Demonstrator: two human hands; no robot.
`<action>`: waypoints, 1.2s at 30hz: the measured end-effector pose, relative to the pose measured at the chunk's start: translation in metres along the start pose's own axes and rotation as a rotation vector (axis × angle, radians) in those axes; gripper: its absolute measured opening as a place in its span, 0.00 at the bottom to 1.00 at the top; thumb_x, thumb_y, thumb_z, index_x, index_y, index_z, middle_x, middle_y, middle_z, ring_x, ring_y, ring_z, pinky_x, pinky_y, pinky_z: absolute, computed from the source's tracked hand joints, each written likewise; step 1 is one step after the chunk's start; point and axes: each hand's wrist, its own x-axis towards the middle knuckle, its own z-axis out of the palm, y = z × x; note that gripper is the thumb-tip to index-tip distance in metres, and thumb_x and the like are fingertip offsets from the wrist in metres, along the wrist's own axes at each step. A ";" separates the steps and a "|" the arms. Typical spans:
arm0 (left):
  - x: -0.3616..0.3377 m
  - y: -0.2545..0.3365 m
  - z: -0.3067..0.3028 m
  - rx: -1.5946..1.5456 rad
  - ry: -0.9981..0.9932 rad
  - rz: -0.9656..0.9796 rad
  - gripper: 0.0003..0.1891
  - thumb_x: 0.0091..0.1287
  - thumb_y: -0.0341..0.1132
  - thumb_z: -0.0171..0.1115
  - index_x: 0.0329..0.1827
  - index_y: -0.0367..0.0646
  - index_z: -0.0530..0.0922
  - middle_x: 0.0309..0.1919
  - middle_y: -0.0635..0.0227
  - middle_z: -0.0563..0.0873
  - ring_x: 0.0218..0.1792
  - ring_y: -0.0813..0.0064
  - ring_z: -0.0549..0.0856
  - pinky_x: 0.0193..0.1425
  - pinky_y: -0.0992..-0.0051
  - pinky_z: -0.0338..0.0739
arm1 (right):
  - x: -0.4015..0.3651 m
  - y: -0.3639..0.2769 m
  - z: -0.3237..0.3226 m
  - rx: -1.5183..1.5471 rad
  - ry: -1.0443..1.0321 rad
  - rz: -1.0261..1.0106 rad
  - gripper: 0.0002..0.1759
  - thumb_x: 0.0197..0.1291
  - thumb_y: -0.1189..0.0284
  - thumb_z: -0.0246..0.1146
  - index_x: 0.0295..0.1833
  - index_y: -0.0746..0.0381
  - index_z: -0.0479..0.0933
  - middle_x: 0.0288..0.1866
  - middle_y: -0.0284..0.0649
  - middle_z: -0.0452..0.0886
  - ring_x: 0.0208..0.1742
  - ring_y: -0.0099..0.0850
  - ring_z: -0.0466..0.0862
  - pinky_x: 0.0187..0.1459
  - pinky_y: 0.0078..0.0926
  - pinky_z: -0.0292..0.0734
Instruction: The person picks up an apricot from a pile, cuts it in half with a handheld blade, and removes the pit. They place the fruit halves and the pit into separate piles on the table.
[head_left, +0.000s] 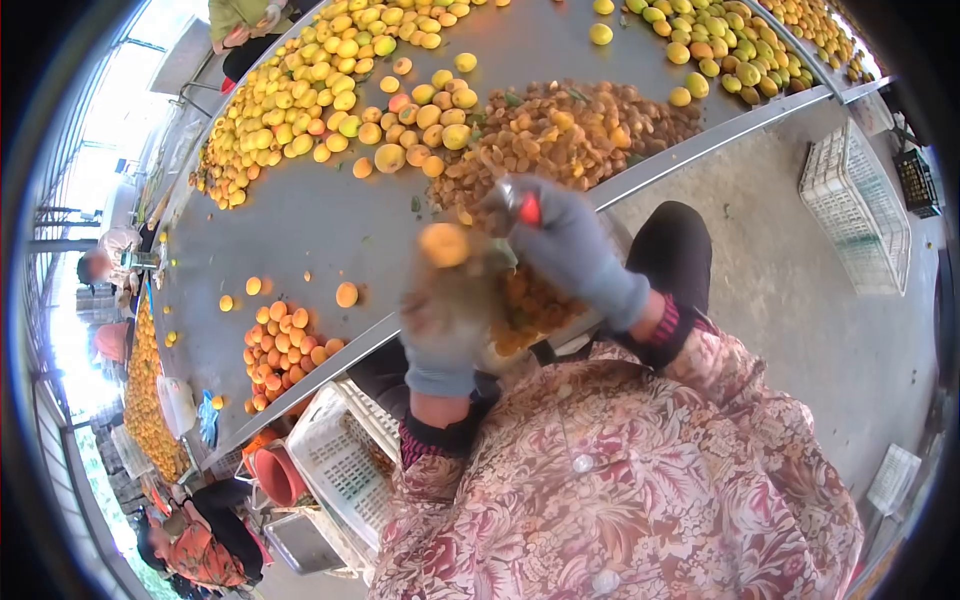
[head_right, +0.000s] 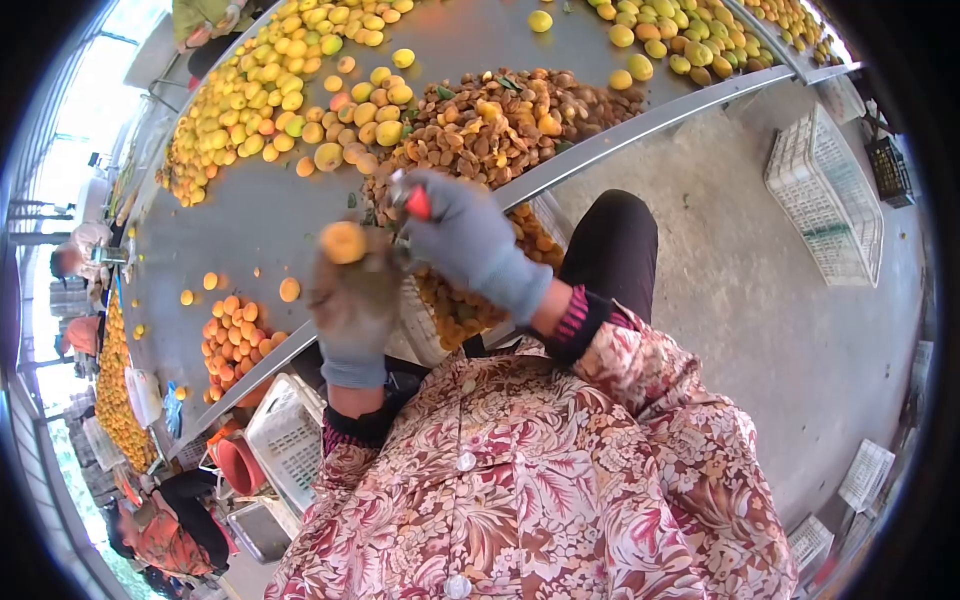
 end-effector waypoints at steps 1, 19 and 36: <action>0.002 0.009 -0.004 0.000 -0.002 -0.004 0.23 0.68 0.45 0.50 0.61 0.42 0.70 0.45 0.68 0.76 0.45 0.71 0.74 0.61 0.61 0.64 | 0.007 0.016 -0.006 -0.192 0.136 -0.126 0.14 0.57 0.70 0.64 0.49 0.62 0.77 0.29 0.36 0.81 0.33 0.18 0.78 0.36 0.20 0.76; 0.003 0.016 -0.010 -0.342 -0.278 -0.007 0.24 0.68 0.38 0.50 0.67 0.43 0.64 0.60 0.54 0.75 0.52 0.66 0.77 0.63 0.56 0.66 | 0.032 -0.010 -0.043 -0.633 0.184 0.116 0.12 0.59 0.67 0.60 0.43 0.64 0.72 0.31 0.46 0.81 0.31 0.41 0.83 0.35 0.32 0.76; -0.003 -0.001 0.028 -0.252 -0.344 -0.157 0.23 0.67 0.29 0.50 0.66 0.38 0.62 0.59 0.45 0.72 0.52 0.57 0.81 0.59 0.56 0.72 | 0.006 -0.095 -0.009 0.766 0.073 -0.197 0.22 0.73 0.60 0.39 0.53 0.67 0.71 0.15 0.28 0.57 0.14 0.19 0.54 0.20 0.19 0.57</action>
